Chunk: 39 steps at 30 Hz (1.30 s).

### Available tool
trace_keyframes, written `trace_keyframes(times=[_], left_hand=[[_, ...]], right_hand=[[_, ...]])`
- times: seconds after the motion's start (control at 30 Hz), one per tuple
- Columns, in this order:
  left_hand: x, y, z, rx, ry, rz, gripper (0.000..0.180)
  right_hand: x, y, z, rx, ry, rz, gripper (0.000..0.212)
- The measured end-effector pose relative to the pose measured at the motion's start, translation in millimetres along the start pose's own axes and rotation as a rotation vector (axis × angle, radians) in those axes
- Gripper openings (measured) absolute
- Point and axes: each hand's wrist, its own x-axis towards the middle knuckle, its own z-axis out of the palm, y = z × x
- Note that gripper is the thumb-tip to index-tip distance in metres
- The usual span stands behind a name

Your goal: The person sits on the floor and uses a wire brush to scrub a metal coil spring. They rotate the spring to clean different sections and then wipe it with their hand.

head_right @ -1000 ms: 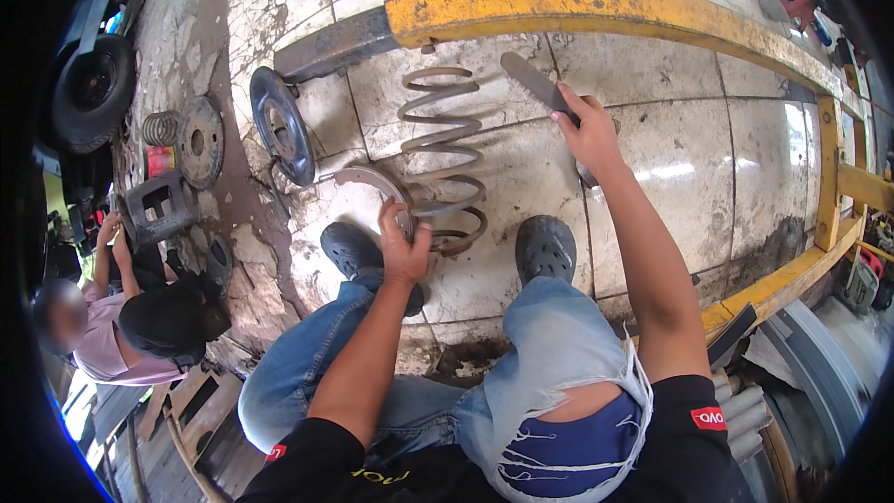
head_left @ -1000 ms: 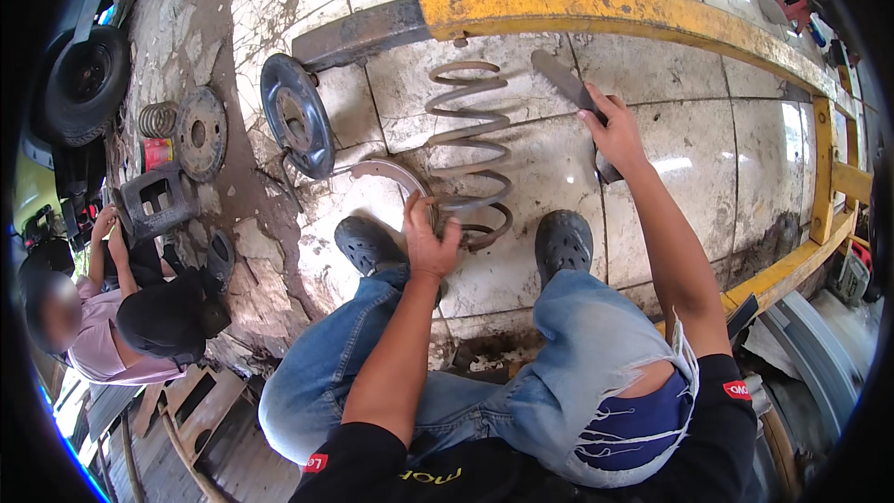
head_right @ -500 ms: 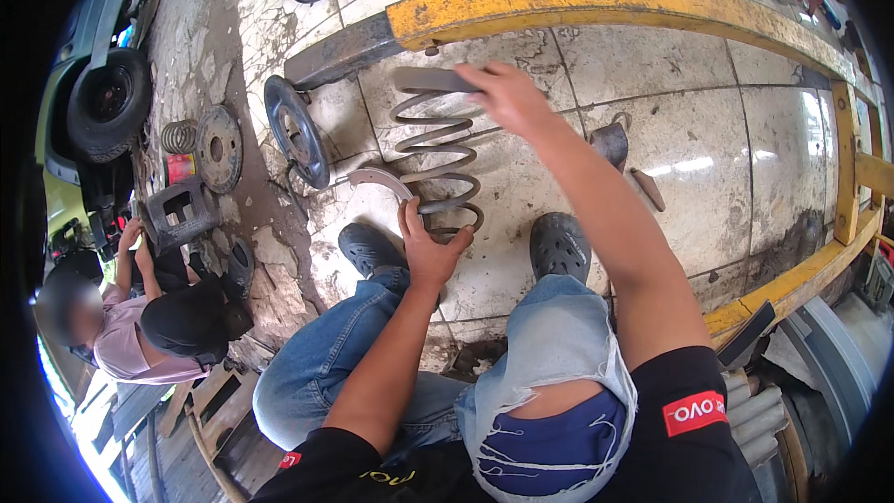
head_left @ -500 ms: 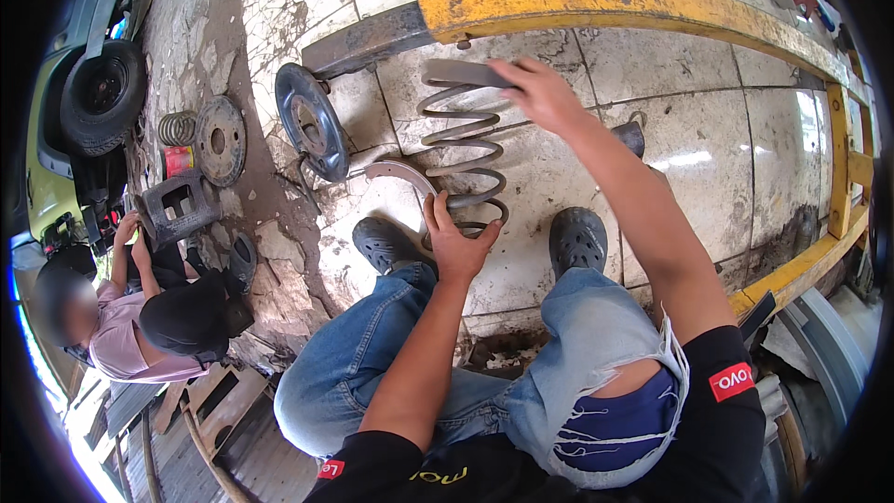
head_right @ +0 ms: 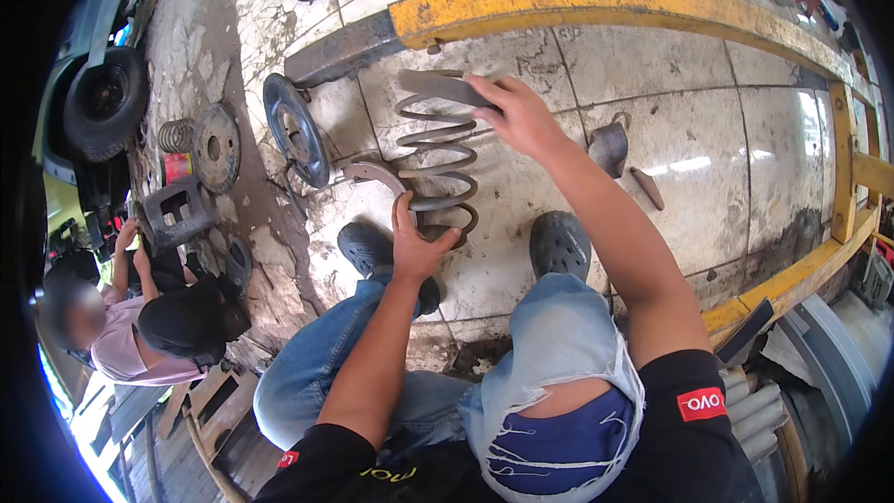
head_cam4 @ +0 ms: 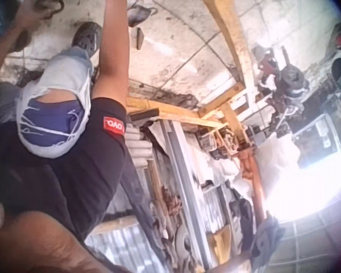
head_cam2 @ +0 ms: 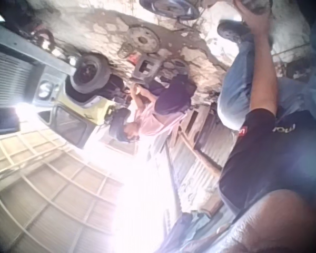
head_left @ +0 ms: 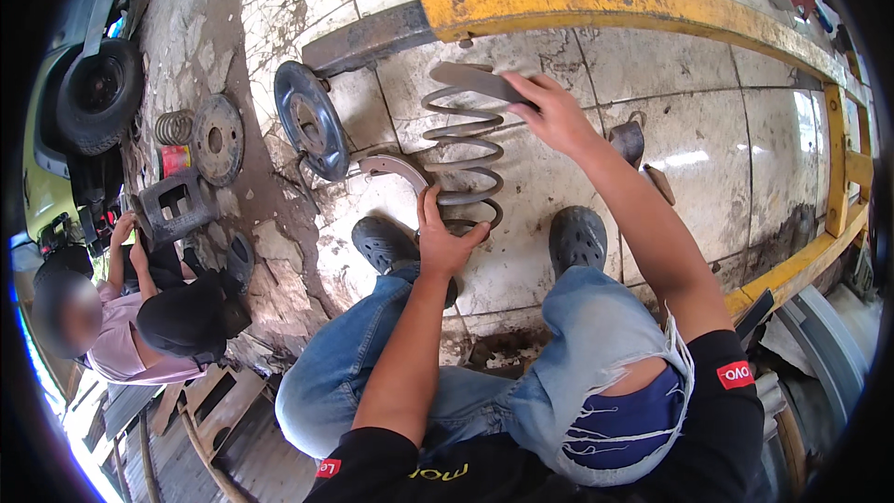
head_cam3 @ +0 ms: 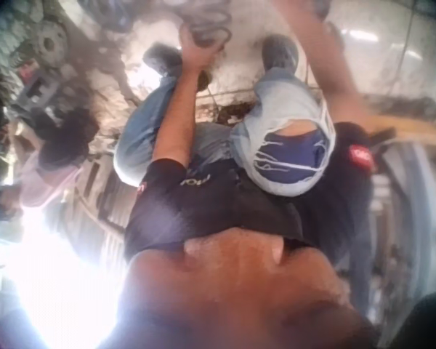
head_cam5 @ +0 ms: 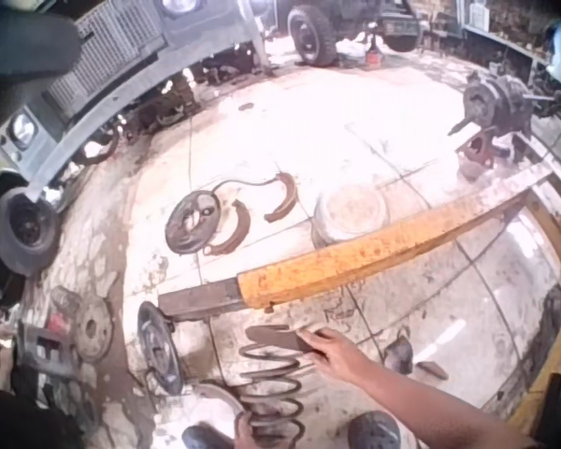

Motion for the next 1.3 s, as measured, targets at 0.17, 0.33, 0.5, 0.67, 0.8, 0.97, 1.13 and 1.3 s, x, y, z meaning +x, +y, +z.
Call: trace_keyframes(times=[0.17, 0.33, 0.5, 0.67, 0.8, 0.97, 1.13, 1.3], left_hand=[[4, -11, -10, -0.236, -0.130, -0.182, 0.103], [-2, -17, 14, -0.441, -0.059, -0.191, 0.105], [2, -29, 18, -0.552, -0.058, -0.156, 0.104], [1, -16, 5, -0.454, -0.122, -0.253, 0.103], [-1, -31, 18, -0.477, -0.036, -0.151, 0.103], [0, -33, 22, -0.420, -0.050, -0.075, 0.101], [-2, -24, 15, -0.473, -0.035, -0.143, 0.105], [1, -33, 15, -0.462, -0.077, -0.150, 0.103]], right_hand=[[-46, 36, -18, -0.087, 0.076, 0.245, 0.051], [-9, -40, 18, -0.056, -0.133, -0.100, 0.052], [-12, -6, 28, -0.301, -0.132, -0.219, 0.047], [-61, 63, -41, -0.454, -0.002, 0.016, 0.042], [-34, 11, -10, -0.320, -0.109, -0.142, 0.041], [-3, -46, 47, -0.380, -0.185, -0.400, 0.054], [-36, 34, -17, -0.634, -0.440, -0.153, 0.047], [-51, 43, -53, -0.648, -0.195, -0.069, 0.046]])
